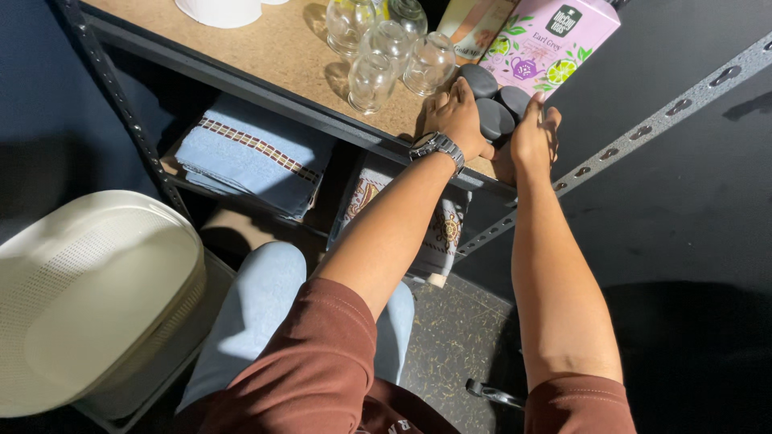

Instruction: The person arranges small glass jars and black lids on a shelf. They repeatedly pick up lids from a white tray and place them on the shelf, then stack and organize the glass jars next to the lids.

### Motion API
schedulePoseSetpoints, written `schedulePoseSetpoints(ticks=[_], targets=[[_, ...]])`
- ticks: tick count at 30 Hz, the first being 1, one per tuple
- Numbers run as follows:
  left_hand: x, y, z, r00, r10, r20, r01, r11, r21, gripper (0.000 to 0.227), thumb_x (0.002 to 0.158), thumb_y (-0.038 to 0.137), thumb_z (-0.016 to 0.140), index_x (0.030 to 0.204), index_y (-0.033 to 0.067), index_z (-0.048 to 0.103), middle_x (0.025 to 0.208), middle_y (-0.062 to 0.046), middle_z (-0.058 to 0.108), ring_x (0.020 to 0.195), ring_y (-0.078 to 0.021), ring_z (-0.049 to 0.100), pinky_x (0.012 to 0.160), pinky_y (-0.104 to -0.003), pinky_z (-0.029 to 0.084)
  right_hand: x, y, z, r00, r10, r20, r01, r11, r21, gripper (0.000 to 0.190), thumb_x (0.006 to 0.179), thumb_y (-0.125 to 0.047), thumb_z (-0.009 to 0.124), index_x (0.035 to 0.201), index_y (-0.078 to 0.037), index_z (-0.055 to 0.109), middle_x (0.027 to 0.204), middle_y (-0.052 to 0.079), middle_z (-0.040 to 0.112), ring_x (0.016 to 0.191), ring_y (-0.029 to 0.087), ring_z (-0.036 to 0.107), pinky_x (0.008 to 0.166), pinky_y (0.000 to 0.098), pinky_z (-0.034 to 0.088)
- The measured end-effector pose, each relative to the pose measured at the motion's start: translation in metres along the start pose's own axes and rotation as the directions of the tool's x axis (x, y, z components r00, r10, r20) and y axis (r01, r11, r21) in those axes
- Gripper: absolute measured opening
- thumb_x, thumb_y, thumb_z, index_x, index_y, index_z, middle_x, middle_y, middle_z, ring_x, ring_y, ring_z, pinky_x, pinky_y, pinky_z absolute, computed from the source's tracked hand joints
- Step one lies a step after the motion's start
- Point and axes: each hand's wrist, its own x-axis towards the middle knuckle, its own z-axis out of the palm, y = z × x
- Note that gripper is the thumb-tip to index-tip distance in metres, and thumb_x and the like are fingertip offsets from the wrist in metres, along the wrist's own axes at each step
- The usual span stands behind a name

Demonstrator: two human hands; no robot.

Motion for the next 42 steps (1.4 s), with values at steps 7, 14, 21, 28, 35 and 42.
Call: schedulePoseSetpoints(ticks=[7,14,21,28,35,42], targets=[[0.004,-0.001,0.008,1.000,0.001,-0.011,0.000,1.000,0.018,0.156,0.064,0.059,0.104,0.163,-0.0076,0.003,0.174,-0.020,0.021,0.160,-0.0400,0.019,0.129,-0.051,0.021,0.008,0.008,0.007,0.998,-0.058,-0.011,0.058,0.998,0.026,0.093,0.092,-0.076,0.022,0.164,-0.018,0.022,0.161,0.021,0.045,0.143,0.047,0.045,0.107,0.0623,0.043],[0.007,-0.003,0.013,0.999,-0.001,-0.054,0.004,0.999,0.054,0.156,0.058,0.061,0.102,0.161,-0.0087,0.008,0.166,-0.023,0.035,0.156,-0.0394,0.029,0.130,-0.051,0.017,0.010,0.007,0.012,0.998,-0.070,-0.008,0.070,0.997,0.021,0.092,0.092,-0.075,0.023,0.164,-0.019,0.023,0.163,0.021,0.042,0.145,0.048,0.043,0.110,0.0645,0.040],[0.003,-0.003,0.013,0.996,0.002,-0.091,0.005,0.997,0.076,0.154,0.058,0.065,0.100,0.162,-0.0061,0.011,0.165,-0.022,0.039,0.154,-0.0383,0.034,0.129,-0.050,0.021,0.002,-0.001,0.014,0.998,-0.058,-0.015,0.058,0.998,-0.039,0.093,0.091,-0.076,0.019,0.164,-0.019,0.021,0.161,0.021,0.045,0.144,0.046,0.045,0.112,0.0600,0.040],[-0.007,-0.005,0.002,0.957,0.091,-0.277,-0.093,0.996,0.005,0.135,0.048,0.056,0.104,0.152,0.0055,0.036,0.126,-0.022,0.071,0.121,-0.0426,0.065,0.115,-0.053,0.042,0.004,0.005,0.018,0.986,-0.122,-0.109,0.130,0.990,0.064,0.091,0.087,-0.078,0.016,0.154,-0.018,0.033,0.158,0.020,0.049,0.141,0.042,0.051,0.108,0.0574,0.044],[-0.006,-0.012,0.002,0.943,0.157,-0.293,-0.205,0.968,-0.142,0.127,0.053,0.044,0.108,0.152,0.0052,0.038,0.130,-0.022,0.072,0.120,-0.0397,0.071,0.114,-0.055,0.047,0.018,0.013,0.021,0.980,-0.052,-0.193,0.104,0.957,0.269,0.088,0.085,-0.077,0.020,0.152,-0.022,0.041,0.155,0.011,0.059,0.143,0.033,0.057,0.108,0.0555,0.047],[-0.003,-0.014,0.008,0.930,0.184,-0.320,-0.223,0.970,-0.091,0.125,0.051,0.043,0.106,0.151,0.0051,0.041,0.115,-0.021,0.075,0.106,-0.0365,0.074,0.098,-0.048,0.052,0.058,0.036,0.024,0.963,-0.049,-0.265,0.121,0.957,0.262,0.077,0.087,-0.076,0.022,0.138,-0.026,0.050,0.122,0.002,0.072,0.108,0.027,0.071,0.087,0.0515,0.051]])
